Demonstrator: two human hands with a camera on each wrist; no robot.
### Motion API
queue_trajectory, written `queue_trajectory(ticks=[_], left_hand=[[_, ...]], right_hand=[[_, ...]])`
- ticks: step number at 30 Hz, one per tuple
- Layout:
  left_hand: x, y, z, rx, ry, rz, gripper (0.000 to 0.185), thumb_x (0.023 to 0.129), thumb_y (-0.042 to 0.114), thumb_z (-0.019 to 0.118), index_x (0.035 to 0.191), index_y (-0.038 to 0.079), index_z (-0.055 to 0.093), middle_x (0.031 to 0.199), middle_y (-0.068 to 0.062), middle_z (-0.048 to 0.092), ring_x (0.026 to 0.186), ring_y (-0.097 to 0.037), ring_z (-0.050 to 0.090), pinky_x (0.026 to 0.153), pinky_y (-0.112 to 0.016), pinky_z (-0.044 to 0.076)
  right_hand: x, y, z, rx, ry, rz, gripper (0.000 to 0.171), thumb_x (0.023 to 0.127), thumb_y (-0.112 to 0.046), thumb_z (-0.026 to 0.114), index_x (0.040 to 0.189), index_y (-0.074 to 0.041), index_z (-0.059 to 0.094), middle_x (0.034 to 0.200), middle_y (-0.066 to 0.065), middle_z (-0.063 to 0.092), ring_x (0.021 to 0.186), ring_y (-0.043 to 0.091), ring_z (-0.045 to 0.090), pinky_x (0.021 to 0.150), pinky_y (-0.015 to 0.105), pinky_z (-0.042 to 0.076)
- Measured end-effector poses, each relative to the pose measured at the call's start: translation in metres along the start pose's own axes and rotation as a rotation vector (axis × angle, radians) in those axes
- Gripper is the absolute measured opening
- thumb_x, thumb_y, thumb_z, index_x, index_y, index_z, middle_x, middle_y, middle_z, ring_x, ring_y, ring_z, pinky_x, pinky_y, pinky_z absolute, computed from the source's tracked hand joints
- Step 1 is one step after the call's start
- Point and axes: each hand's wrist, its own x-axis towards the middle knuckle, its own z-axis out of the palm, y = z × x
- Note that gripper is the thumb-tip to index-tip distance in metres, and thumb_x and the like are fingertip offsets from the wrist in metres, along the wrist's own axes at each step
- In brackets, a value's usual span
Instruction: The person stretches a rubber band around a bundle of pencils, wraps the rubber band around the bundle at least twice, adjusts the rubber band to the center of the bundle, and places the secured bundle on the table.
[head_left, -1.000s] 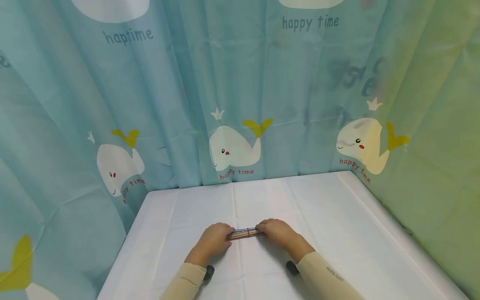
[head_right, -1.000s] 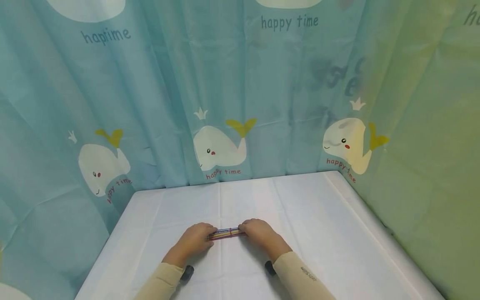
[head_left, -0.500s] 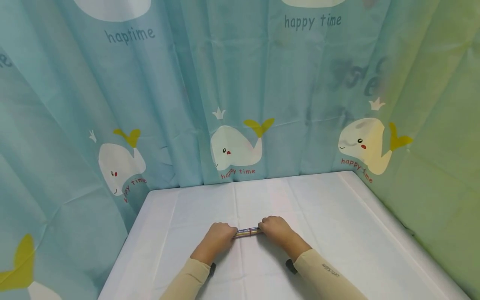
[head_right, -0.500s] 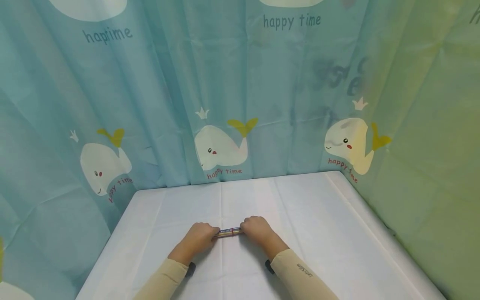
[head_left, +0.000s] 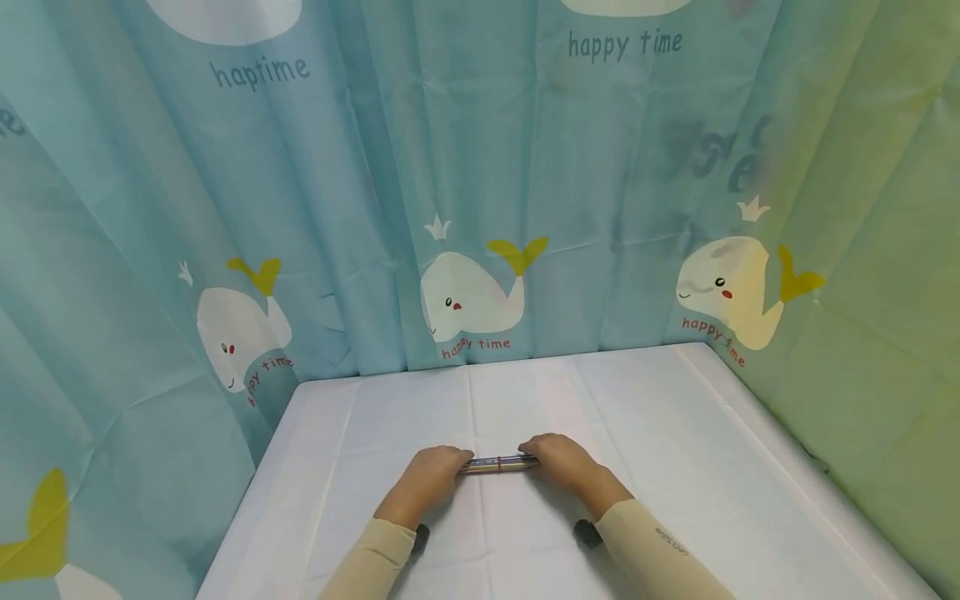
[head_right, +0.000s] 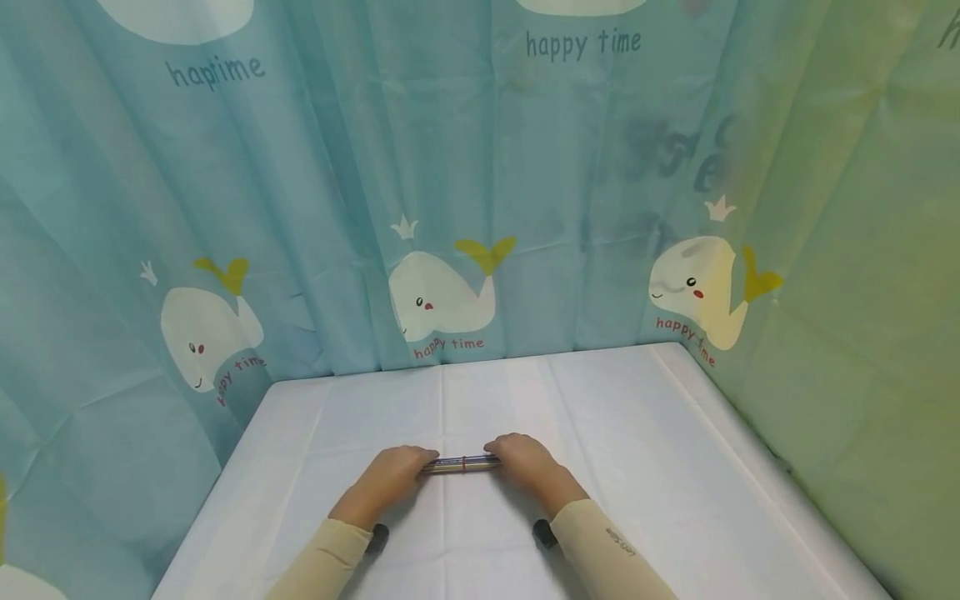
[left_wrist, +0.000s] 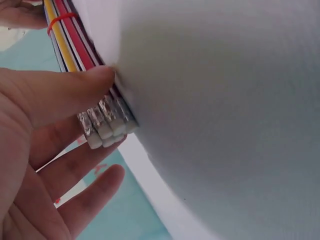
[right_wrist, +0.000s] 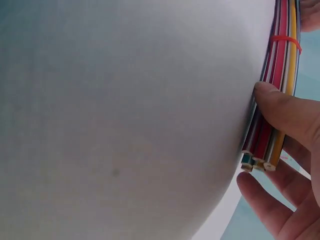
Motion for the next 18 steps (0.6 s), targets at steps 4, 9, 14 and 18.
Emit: queue_trajectory(ticks=[4, 9, 14, 18], left_hand=[[0.0, -0.004, -0.002, -0.08, -0.052, -0.059, 0.036, 0.079, 0.013, 0.078, 0.114, 0.012, 0.07, 0.103, 0.0, 0.072, 0.095, -0.016, 0.067, 0.081, -0.033, 0.052], [-0.001, -0.011, -0.011, -0.234, -0.116, -0.171, 0.041, 0.081, 0.019, 0.077, 0.12, 0.011, 0.068, 0.113, -0.003, 0.07, 0.106, -0.022, 0.064, 0.089, -0.04, 0.049], [-0.012, -0.022, -0.016, -0.268, -0.13, -0.233, 0.032, 0.087, 0.025, 0.071, 0.116, 0.011, 0.07, 0.111, -0.002, 0.07, 0.105, -0.024, 0.064, 0.088, -0.042, 0.049], [-0.024, -0.032, -0.015, -0.287, -0.115, -0.261, 0.027, 0.088, 0.025, 0.07, 0.112, 0.011, 0.071, 0.109, -0.003, 0.07, 0.105, -0.026, 0.064, 0.089, -0.044, 0.049]], right_hand=[[-0.004, 0.004, -0.002, 0.025, 0.006, 0.028, 0.036, 0.079, -0.013, 0.079, 0.112, -0.005, 0.07, 0.106, 0.004, 0.07, 0.102, 0.022, 0.064, 0.089, 0.038, 0.048], [-0.012, 0.011, -0.008, 0.087, 0.004, 0.113, 0.04, 0.079, -0.014, 0.079, 0.116, -0.005, 0.068, 0.112, 0.006, 0.068, 0.108, 0.025, 0.062, 0.094, 0.042, 0.046], [-0.021, 0.017, -0.009, 0.178, 0.006, 0.206, 0.042, 0.079, -0.014, 0.079, 0.118, -0.004, 0.067, 0.115, 0.008, 0.068, 0.112, 0.029, 0.06, 0.096, 0.045, 0.044], [-0.032, 0.026, -0.006, 0.216, 0.02, 0.284, 0.043, 0.08, -0.017, 0.078, 0.119, -0.004, 0.066, 0.117, 0.01, 0.067, 0.115, 0.032, 0.058, 0.098, 0.047, 0.042]])
